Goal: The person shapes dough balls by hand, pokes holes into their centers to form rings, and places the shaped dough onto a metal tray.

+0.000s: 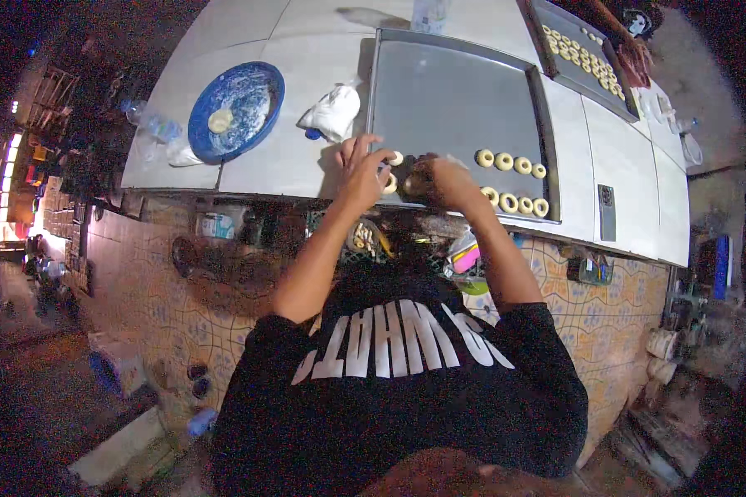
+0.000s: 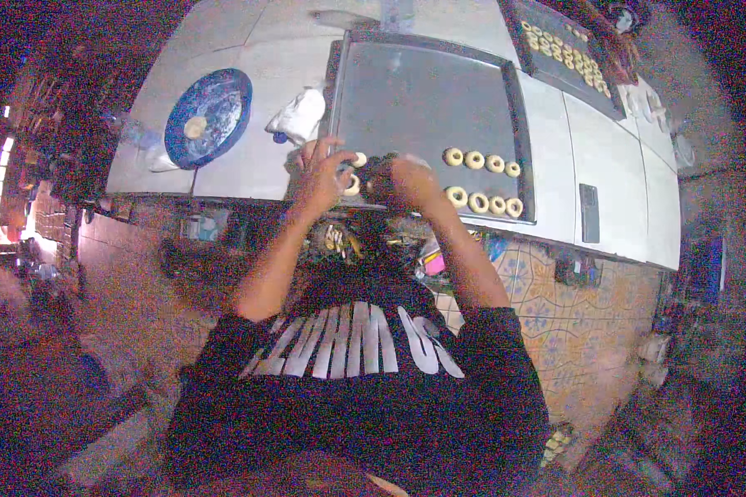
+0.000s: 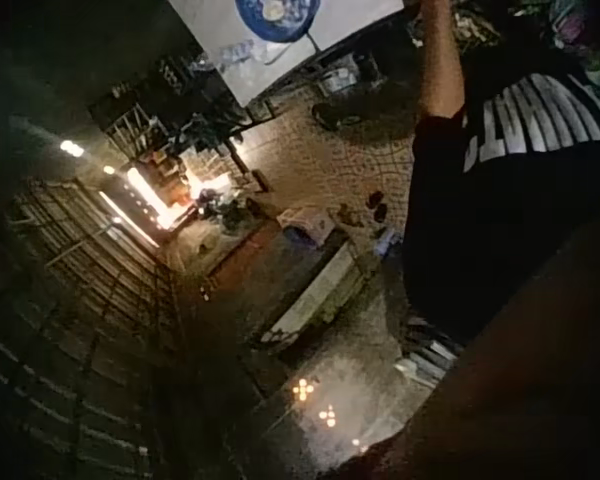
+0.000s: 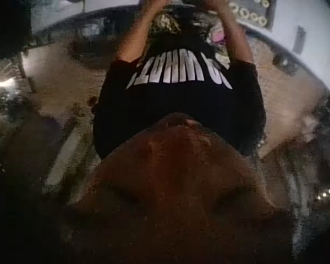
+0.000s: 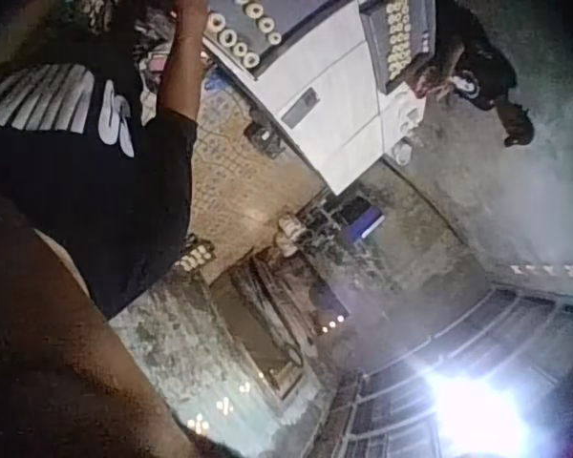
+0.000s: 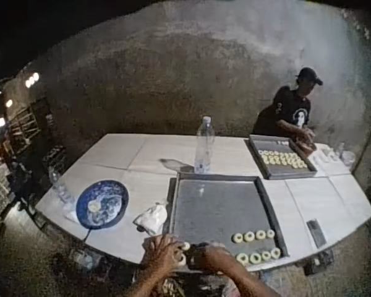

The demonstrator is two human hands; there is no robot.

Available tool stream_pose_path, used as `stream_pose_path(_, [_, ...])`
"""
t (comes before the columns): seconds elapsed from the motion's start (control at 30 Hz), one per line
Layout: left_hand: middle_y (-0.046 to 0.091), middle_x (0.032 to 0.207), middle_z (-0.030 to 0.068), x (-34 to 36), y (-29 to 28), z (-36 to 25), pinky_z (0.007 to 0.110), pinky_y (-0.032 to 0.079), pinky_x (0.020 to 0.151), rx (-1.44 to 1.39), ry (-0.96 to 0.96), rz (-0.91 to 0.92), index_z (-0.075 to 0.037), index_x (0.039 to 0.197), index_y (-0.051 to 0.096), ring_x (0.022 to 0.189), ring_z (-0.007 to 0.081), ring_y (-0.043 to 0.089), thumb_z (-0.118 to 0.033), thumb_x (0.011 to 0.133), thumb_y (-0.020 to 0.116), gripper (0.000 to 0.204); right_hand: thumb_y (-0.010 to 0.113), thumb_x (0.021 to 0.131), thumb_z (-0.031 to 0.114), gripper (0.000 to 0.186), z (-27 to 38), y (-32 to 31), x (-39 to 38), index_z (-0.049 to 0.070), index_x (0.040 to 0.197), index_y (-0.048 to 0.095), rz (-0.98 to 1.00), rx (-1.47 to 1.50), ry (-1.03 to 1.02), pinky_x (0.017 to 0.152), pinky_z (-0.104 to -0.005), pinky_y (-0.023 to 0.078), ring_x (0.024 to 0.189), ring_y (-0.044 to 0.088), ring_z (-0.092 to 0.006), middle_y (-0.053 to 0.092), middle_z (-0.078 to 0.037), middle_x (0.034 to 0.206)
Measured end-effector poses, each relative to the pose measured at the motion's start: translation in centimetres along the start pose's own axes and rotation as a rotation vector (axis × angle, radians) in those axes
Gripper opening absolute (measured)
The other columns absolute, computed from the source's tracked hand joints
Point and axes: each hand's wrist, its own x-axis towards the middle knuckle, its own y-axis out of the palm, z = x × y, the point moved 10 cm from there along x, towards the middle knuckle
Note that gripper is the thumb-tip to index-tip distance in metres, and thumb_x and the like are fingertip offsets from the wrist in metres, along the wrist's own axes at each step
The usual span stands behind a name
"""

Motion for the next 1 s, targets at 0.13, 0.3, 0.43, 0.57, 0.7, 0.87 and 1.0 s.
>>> stream_pose_path(0.13, [0.052,0.137,0.0041,-0.2,-0.5,-0.1,0.054,0.029,0.105,-0.055,0.038,-0.068,-0.019,0.105,0.075,0.132,0.0321,0.04,-0.011,0.079,0.082,0.029,0.072,0.087,0.021,0.029,0.2,-1.2,-0.3,0.012,0.115,0.073,-0.115,0.039,0.099,0.091,-0.0499,0.053,0.105,0.067,-0.0411,0.073,-0.017,0.111])
stream_pose_path(0.3, [0.053,0.136,0.003,-0.1,-0.8,-0.6,0.053,0.03,0.104,-0.056,0.03,-0.026,-0.019,0.104,0.075,0.131,0.0311,0.041,-0.012,0.078,0.083,0.028,0.081,0.078,0.039,0.038,0.5,-2.1,0.3,0.011,0.103,0.077,-0.174,0.054,0.06,0.083,-0.0534,0.058,0.092,0.073,-0.0414,0.076,-0.019,0.098])
stream_pose_path(0.43, [0.053,0.135,0.0024,-0.3,-0.5,-0.1,0.05,0.032,0.102,-0.012,0.025,-0.096,-0.019,0.102,0.076,0.13,0.0298,0.043,-0.013,0.078,0.083,0.026,0.081,0.077,0.037,0.038,0.6,-2.8,-0.1,0.011,0.105,0.076,-0.241,0.143,0.06,0.079,-0.0523,0.058,0.088,0.073,-0.0422,0.076,-0.019,0.093])
stream_pose_path(0.57, [0.054,0.133,0.0027,-0.2,-0.5,-0.1,0.051,0.034,0.101,-0.026,0.023,-0.085,-0.02,0.105,0.075,0.13,0.0297,0.043,-0.012,0.078,0.082,0.029,0.074,0.086,0.026,0.029,0.5,-1.4,-0.1,0.007,0.108,0.072,-0.087,0.163,0.065,0.086,-0.051,0.053,0.099,0.068,-0.0429,0.073,-0.02,0.104])
stream_pose_path(0.7, [0.053,0.134,0.004,-0.4,-0.6,-0.1,0.054,0.033,0.103,-0.063,0.035,-0.106,-0.018,0.107,0.075,0.132,0.0309,0.042,-0.012,0.079,0.082,0.029,0.076,0.083,0.024,0.033,0.9,-1.6,0.1,0.008,0.111,0.072,-0.059,0.12,0.024,0.089,-0.0505,0.052,0.101,0.069,-0.0408,0.074,-0.018,0.106])
stream_pose_path(0.87, [0.053,0.134,0.0053,-0.2,-0.3,0.1,0.056,0.029,0.105,-0.083,0.037,-0.083,-0.017,0.107,0.074,0.133,0.0328,0.04,-0.011,0.079,0.083,0.03,0.079,0.08,0.023,0.034,0.6,-1.8,0.3,0.009,0.111,0.073,-0.093,0.074,-0.031,0.09,-0.0503,0.052,0.101,0.069,-0.0396,0.074,-0.017,0.107])
stream_pose_path(1.0, [0.053,0.134,0.0053,-0.4,-0.5,0.1,0.056,0.028,0.107,-0.114,0.043,-0.112,-0.017,0.106,0.075,0.133,0.0326,0.04,-0.011,0.078,0.082,0.029,0.079,0.08,0.029,0.035,0.6,-2.1,0.3,0.011,0.109,0.075,-0.099,0.012,-0.092,0.088,-0.0479,0.055,0.1,0.071,-0.039,0.075,-0.017,0.106])
